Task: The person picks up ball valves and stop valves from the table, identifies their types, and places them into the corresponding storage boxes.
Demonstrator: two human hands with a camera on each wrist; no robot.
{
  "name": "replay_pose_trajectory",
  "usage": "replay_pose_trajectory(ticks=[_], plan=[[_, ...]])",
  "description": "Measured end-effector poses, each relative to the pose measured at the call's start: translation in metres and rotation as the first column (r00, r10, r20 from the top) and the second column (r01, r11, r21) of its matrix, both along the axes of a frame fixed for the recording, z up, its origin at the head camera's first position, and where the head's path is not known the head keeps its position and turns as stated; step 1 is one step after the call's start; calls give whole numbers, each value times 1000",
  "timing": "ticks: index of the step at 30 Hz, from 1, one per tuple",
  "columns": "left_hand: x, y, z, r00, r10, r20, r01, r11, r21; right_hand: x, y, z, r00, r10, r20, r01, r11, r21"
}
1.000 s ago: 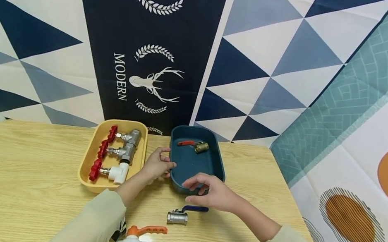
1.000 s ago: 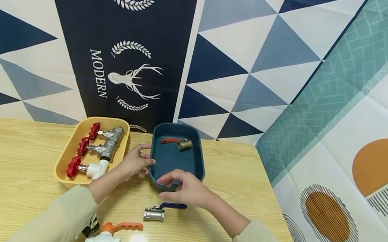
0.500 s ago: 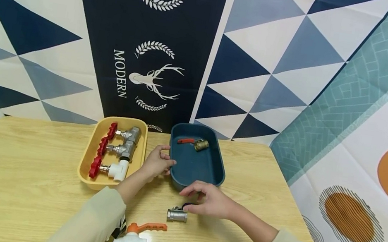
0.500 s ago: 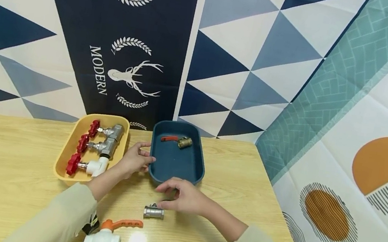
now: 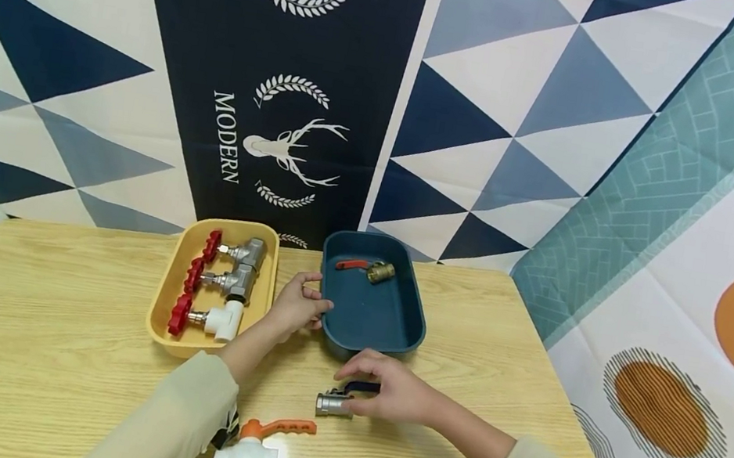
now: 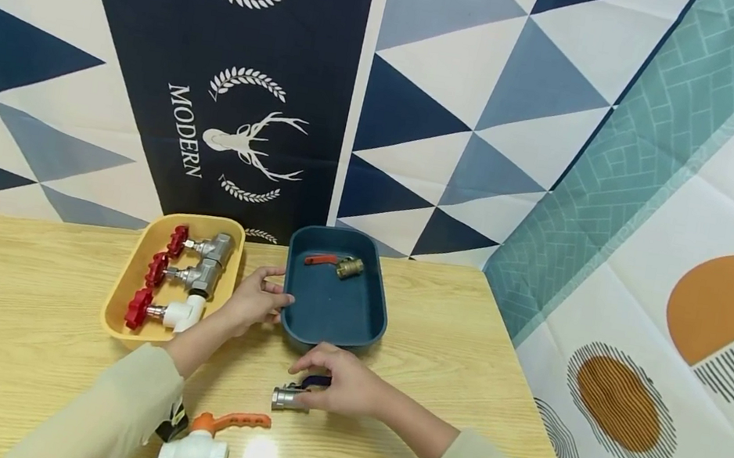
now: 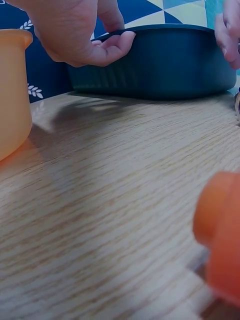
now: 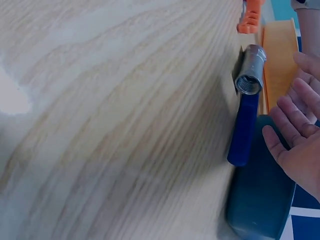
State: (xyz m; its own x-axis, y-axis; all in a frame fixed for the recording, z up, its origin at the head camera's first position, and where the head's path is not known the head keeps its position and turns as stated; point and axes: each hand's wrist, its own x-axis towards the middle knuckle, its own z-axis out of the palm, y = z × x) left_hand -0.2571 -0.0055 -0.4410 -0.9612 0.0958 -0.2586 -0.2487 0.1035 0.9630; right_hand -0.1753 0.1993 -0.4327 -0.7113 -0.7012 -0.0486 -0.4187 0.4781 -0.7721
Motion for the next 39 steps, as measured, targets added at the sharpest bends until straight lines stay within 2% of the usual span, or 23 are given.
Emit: replay_pose_trajectory(ticks=[4,9,18,26,39], plan=[[-1,0,-1,1000,2,1,-2,1000,-5,1,-3,-3,1000,26,-14,-26,1000,12],[0,-1,-1,1000,-1,3,1,1000,8,2,-7,-7,995,72,-70,-70,997,36],[0,-2,-1,1000,-3,7,3,1000,23,0,-13,-9,989,95,-109,-84,992,99],[-1,-2,0,1000,0,4,0,1000,21,-1,-14,-15,988,92,-123,-69,981,184],[-1,-2,-2,1000,-12,9,12,999,37,0,-17,-23,973,102,-207,-43,961,272]])
